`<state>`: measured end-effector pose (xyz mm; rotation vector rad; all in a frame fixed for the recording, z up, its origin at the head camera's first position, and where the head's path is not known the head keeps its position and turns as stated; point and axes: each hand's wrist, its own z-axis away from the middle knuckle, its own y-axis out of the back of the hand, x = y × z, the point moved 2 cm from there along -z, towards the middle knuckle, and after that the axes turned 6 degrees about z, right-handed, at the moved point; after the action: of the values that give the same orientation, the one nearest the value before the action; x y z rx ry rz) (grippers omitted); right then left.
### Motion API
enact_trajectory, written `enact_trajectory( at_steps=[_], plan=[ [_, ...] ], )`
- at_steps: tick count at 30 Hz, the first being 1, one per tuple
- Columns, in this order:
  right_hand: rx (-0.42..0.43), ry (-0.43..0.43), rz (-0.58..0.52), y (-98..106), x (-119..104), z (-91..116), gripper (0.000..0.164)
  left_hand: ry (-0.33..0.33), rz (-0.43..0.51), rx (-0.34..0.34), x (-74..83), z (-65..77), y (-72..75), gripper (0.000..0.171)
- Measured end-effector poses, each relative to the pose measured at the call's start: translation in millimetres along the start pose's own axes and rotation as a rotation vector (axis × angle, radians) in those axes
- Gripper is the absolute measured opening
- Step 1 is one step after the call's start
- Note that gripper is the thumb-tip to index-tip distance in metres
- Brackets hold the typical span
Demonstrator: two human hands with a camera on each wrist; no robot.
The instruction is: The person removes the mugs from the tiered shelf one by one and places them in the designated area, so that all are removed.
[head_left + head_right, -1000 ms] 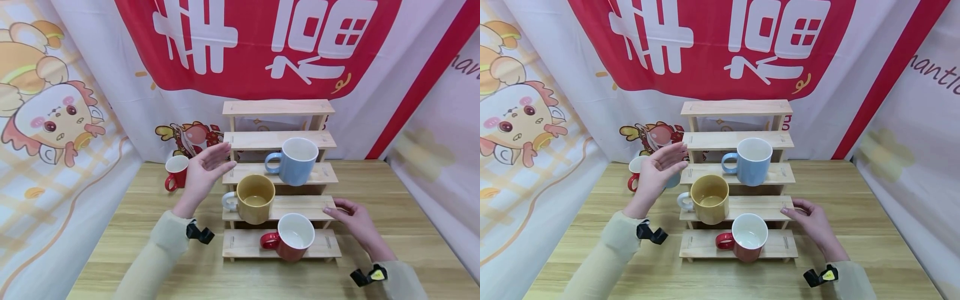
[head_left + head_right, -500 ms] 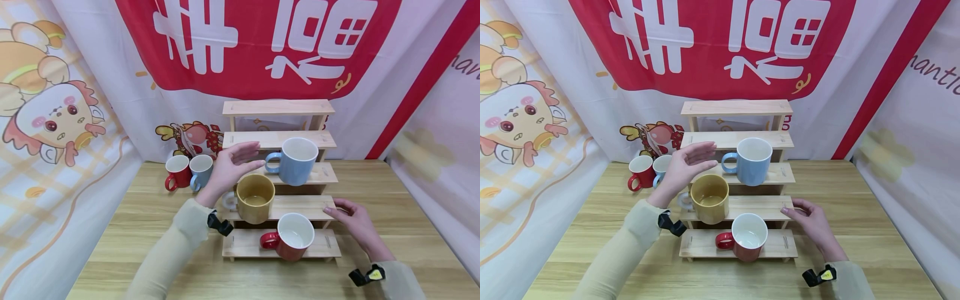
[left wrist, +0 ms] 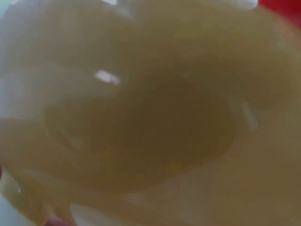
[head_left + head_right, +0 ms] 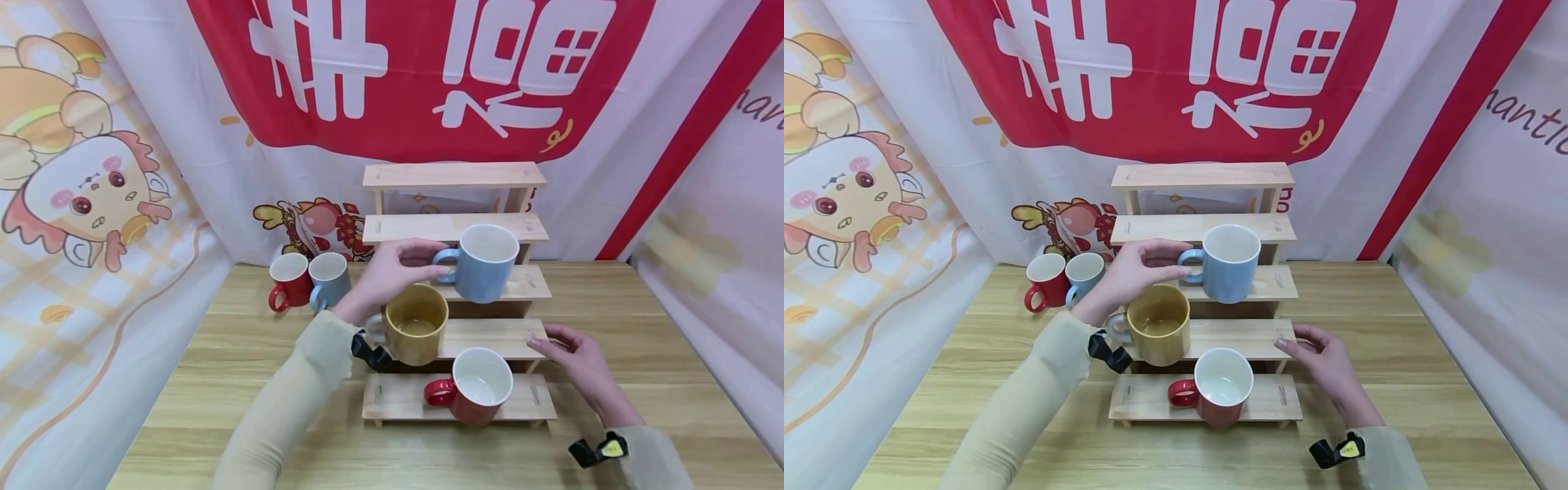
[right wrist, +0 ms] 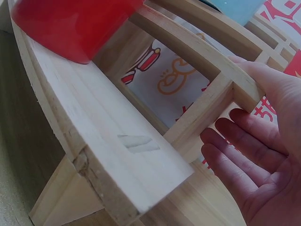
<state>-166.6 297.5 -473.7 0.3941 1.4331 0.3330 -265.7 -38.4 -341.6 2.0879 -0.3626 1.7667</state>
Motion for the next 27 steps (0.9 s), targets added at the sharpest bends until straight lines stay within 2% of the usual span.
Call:
enact_trajectory(
  at_steps=[5, 9, 13, 20, 27],
  plan=[
    [-0.004, -0.001, 0.000, -1.3, -2.2, 0.3, 0.061, 0.012, -0.038, -0.025, -0.3, -6.4, 2.5, 0.037],
    [-0.004, -0.002, -0.003, -1.7, -2.2, 0.4, 0.061, 0.036, -0.011, -0.050, -0.7, -9.7, 2.6, 0.036],
    [0.011, 0.004, -0.009, -1.1, -2.0, 0.7, 0.060, 0.059, 0.001, -0.038, -1.2, -11.5, 1.6, 0.033],
    [0.025, 0.011, 0.001, -0.9, -2.7, 1.8, 0.059, 0.037, -0.015, -0.022, -0.8, -10.8, 0.4, 0.028],
    [0.016, 0.008, 0.005, -1.5, -3.5, 2.5, 0.060, 0.029, -0.035, -0.016, 0.1, -6.2, 5.5, 0.027]
  ],
)
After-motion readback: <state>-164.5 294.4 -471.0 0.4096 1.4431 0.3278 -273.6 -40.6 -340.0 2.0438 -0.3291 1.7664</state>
